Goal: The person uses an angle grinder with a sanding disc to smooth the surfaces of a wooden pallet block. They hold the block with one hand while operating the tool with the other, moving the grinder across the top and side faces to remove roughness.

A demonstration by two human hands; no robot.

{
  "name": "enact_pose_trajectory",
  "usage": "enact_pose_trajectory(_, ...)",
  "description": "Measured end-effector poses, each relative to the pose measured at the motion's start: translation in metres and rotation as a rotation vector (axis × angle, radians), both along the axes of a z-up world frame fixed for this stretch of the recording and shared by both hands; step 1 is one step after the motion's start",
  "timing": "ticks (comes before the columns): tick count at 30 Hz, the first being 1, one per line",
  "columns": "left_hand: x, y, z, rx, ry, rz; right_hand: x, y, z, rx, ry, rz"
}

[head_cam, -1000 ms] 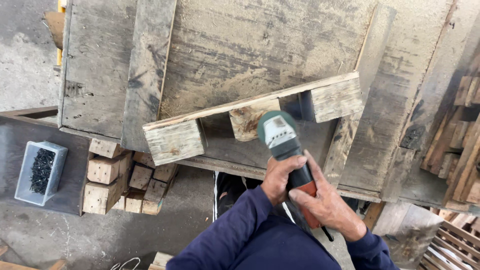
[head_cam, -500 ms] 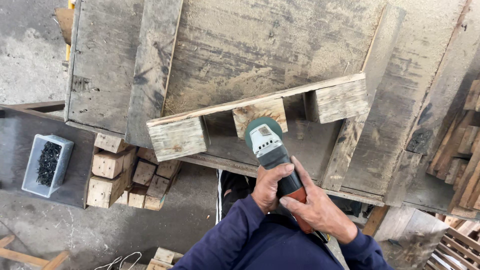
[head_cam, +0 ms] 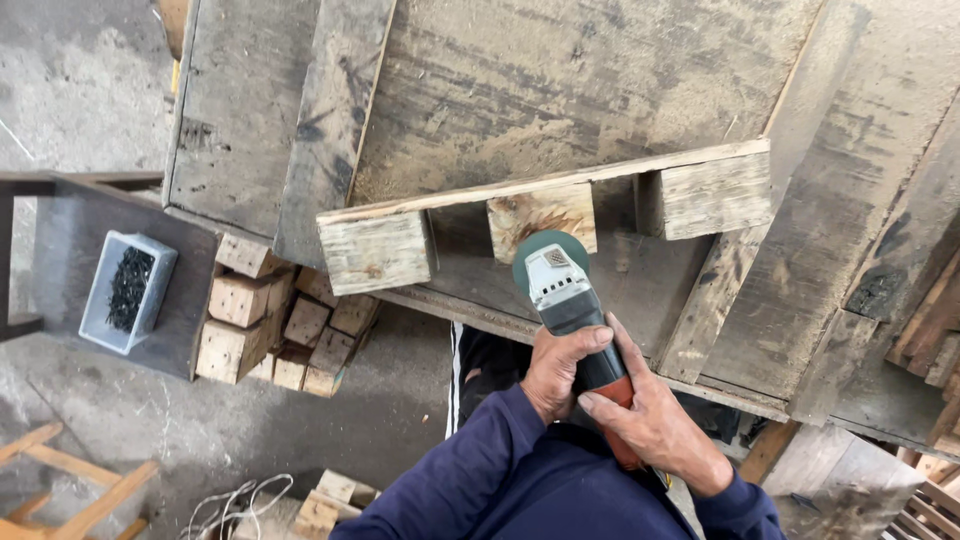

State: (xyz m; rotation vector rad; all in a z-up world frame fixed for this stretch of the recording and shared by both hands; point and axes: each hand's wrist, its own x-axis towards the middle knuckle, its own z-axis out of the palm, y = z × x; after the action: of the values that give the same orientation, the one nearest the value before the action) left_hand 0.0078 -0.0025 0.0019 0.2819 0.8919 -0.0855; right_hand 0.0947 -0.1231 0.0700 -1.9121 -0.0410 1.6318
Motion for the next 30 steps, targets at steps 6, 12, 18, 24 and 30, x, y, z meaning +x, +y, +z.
enact_pose_trajectory(6, 0.038, -0.028, -0.011, 0.0, -0.157, -0.1, 0.006, -0.036, -0.011, -0.009, -0.152, -0.163)
enact_pose_trajectory(12, 0.021, -0.022, 0.009, 0.018, -0.074, -0.089, -0.006, -0.027, -0.002, -0.01, -0.022, -0.224)
enact_pose_trajectory(18, -0.025, 0.008, 0.019, 0.135, 0.059, 0.044, -0.023, 0.006, -0.005, 0.155, 0.09, -0.044)
enact_pose_trajectory(24, -0.029, 0.013, 0.016, 0.107, 0.053, 0.088, -0.025, 0.006, -0.016, 0.214, 0.089, -0.042)
enact_pose_trajectory(30, -0.022, 0.004, 0.01, 0.121, 0.026, 0.049, -0.024, -0.007, -0.02, 0.178, 0.135, -0.13)
